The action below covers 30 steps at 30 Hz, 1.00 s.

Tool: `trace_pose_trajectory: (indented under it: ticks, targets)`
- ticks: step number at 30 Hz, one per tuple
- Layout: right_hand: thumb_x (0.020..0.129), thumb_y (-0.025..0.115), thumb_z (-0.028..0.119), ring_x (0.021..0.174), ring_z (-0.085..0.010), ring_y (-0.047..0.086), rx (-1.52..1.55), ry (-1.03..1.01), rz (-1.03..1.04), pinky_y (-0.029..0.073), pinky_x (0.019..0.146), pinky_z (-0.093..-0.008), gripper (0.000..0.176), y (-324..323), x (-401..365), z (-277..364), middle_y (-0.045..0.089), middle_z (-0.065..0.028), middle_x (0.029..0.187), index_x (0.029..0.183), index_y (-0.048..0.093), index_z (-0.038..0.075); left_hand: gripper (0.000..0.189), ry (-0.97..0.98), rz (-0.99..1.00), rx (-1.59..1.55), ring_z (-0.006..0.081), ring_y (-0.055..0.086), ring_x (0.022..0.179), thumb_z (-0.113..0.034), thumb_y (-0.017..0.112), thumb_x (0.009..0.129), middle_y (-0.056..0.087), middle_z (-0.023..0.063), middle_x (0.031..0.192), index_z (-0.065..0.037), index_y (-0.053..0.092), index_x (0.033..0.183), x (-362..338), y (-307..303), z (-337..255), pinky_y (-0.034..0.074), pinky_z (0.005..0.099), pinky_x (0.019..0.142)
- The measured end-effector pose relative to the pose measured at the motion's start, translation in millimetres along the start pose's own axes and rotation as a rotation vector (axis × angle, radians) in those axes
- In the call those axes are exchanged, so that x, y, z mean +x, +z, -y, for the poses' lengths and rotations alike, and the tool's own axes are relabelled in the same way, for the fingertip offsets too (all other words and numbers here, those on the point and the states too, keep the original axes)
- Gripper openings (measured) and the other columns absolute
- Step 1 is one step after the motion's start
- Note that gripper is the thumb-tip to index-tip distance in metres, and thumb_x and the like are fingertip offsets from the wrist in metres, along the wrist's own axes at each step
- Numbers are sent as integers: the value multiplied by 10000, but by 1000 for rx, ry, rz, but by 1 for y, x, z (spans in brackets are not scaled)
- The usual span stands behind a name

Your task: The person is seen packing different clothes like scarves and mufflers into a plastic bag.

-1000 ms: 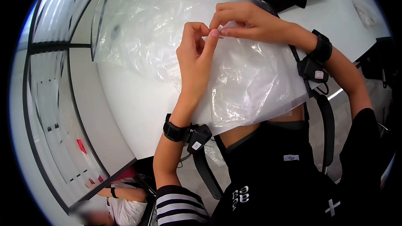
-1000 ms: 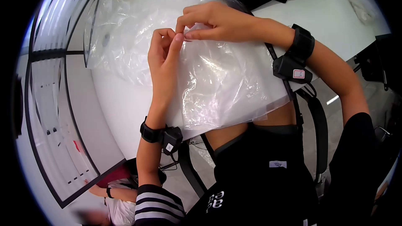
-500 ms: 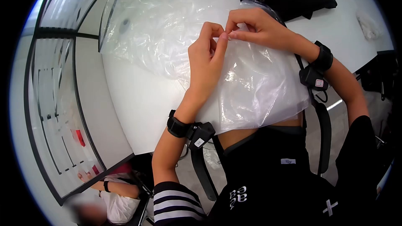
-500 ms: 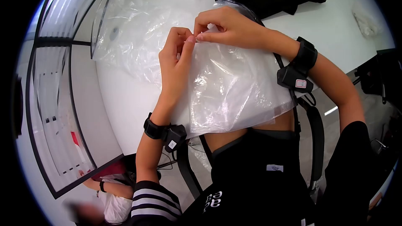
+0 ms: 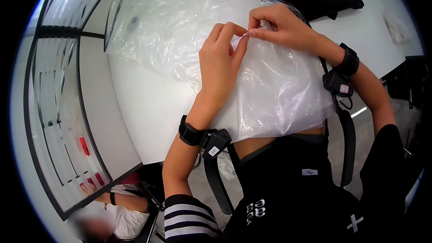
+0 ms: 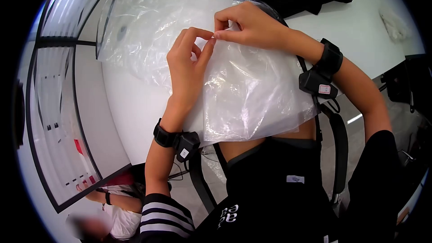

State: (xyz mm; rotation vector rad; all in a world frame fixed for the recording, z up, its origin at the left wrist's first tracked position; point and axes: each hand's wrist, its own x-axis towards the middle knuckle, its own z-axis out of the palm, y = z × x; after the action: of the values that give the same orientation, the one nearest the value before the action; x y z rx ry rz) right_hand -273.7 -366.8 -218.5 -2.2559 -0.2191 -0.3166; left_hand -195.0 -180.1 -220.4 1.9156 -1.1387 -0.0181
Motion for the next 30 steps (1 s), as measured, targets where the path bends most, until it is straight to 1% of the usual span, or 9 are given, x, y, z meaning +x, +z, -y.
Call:
trace_pose_trajectory:
  ticks: [9,11,13,18,20,22,24,26,30]
  targets:
    - [855,653,200,609,-163,496,-26,-14,-14,384,581,-302,188,3,-3,-3,609,-60,726,809,605,24,81,22,50,-3,164,502,526,-59,677,861,612,55,872,-50,612,909,-2,4,7,425,310,518]
    - [878,666,214,589,-133,410,-8,-111,-55,320,524,-282,216,6,-2,-9,493,-29,679,821,580,24,82,37,30,-6,160,506,526,-50,673,862,613,56,887,-46,611,914,-1,5,3,429,306,519]
    - [880,665,212,597,-134,418,-10,-85,-39,323,529,-280,215,6,-1,-6,496,-30,684,823,579,23,87,8,-30,-37,110,498,572,-4,654,862,643,45,926,-22,623,941,0,2,-3,409,259,549]
    - [874,668,195,627,-139,437,-32,-58,-31,329,547,-276,195,7,-3,-5,513,-33,707,845,583,22,135,39,18,-90,107,493,575,21,650,851,641,41,945,-26,609,970,1,3,1,408,259,559]
    - [862,655,203,637,-204,523,-28,5,-12,402,605,-310,207,7,-4,0,611,-98,748,825,583,13,145,35,46,-90,105,491,576,26,652,846,641,40,944,-27,605,973,-3,3,2,408,261,561]
    - [864,662,205,639,-205,522,-33,-84,-37,404,605,-309,212,5,-3,-4,609,-99,744,825,580,13,165,51,34,-72,100,487,574,37,650,840,643,42,942,-26,600,984,-1,4,1,408,261,559]
    - [871,664,222,643,-203,530,-11,-63,-42,405,603,-313,224,5,-4,-3,606,-92,734,821,585,18,169,36,43,-73,100,485,574,40,647,839,645,43,944,-25,599,987,0,4,-2,406,259,560]
    - [871,671,185,633,-127,438,1,-48,-8,330,549,-276,183,4,-4,-3,551,-29,733,855,583,26,173,10,39,-73,99,484,574,44,644,838,647,44,946,-24,598,990,0,3,-4,405,256,561]
    - [867,677,190,619,-125,447,-30,-51,-25,339,544,-269,183,6,-3,-2,555,-27,715,853,592,28,171,2,46,-100,93,482,577,37,639,839,652,32,948,-30,602,992,-1,2,-1,394,245,567]
